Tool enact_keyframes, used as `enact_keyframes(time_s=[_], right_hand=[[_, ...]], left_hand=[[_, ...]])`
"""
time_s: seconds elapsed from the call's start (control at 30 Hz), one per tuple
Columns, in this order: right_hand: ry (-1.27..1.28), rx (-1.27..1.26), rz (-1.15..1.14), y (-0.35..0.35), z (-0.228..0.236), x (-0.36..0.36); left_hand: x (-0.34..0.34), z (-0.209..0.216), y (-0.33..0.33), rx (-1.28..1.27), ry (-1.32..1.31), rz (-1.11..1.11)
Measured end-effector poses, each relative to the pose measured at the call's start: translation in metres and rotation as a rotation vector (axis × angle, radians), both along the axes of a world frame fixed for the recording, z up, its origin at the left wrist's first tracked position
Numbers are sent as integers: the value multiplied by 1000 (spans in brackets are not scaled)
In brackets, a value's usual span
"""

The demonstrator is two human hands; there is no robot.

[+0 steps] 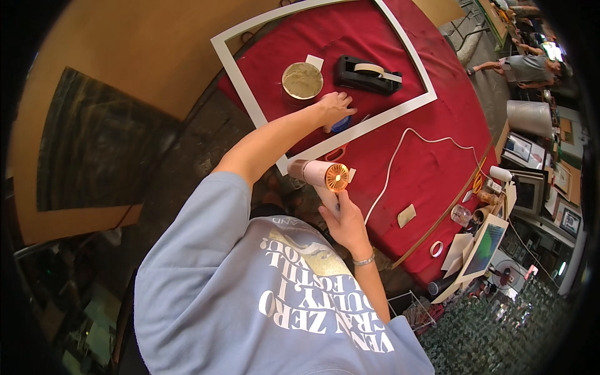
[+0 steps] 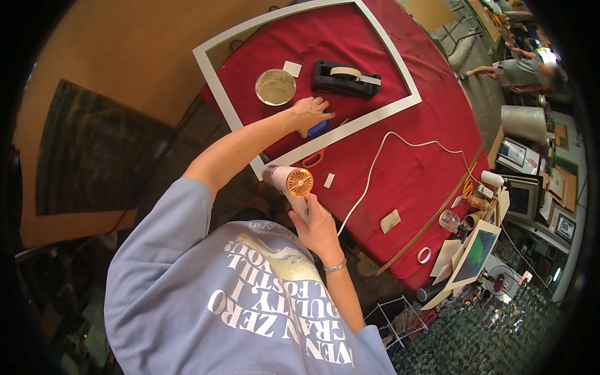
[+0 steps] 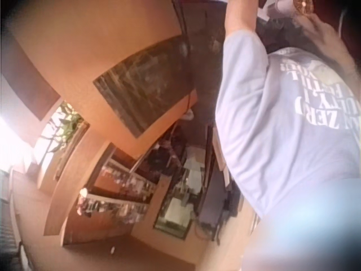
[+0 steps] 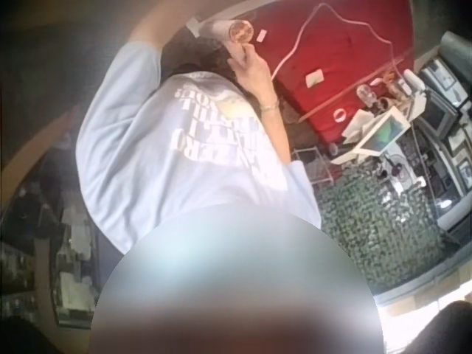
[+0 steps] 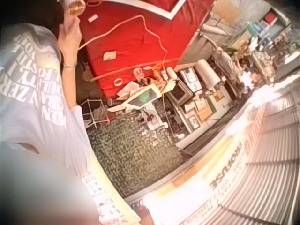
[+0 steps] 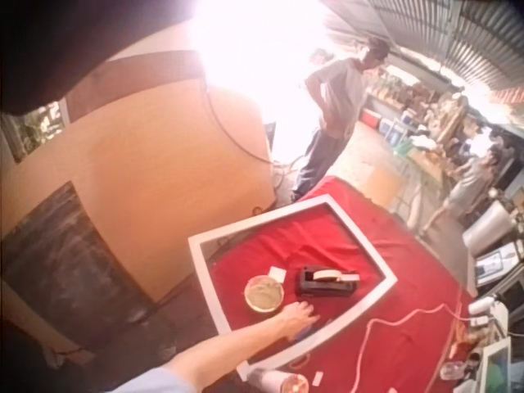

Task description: The person assembles a white picture frame by hand, aligning and pressing the corners together. They use a hair dryer to warm the frame edges and then sand the corners with a sanding block to smooth the joints. The person handles the frame, a hair dryer, and a sanding block throughout the process.

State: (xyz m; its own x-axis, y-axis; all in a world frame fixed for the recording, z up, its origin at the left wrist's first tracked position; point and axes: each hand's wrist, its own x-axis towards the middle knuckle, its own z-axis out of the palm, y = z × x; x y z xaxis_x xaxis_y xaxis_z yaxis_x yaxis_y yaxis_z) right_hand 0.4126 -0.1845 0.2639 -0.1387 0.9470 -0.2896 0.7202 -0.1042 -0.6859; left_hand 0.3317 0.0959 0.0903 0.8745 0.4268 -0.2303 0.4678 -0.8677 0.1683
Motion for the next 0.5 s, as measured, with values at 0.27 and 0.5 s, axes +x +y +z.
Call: enact_keyframes(time_s=[0.27, 0.5], right_hand=[[12, 14, 58, 17, -7, 4], [32, -67, 123, 32, -3, 4]], left_hand=[[-22, 93, -40, 208, -159, 273], [-111, 117, -3, -28, -1132, 790]])
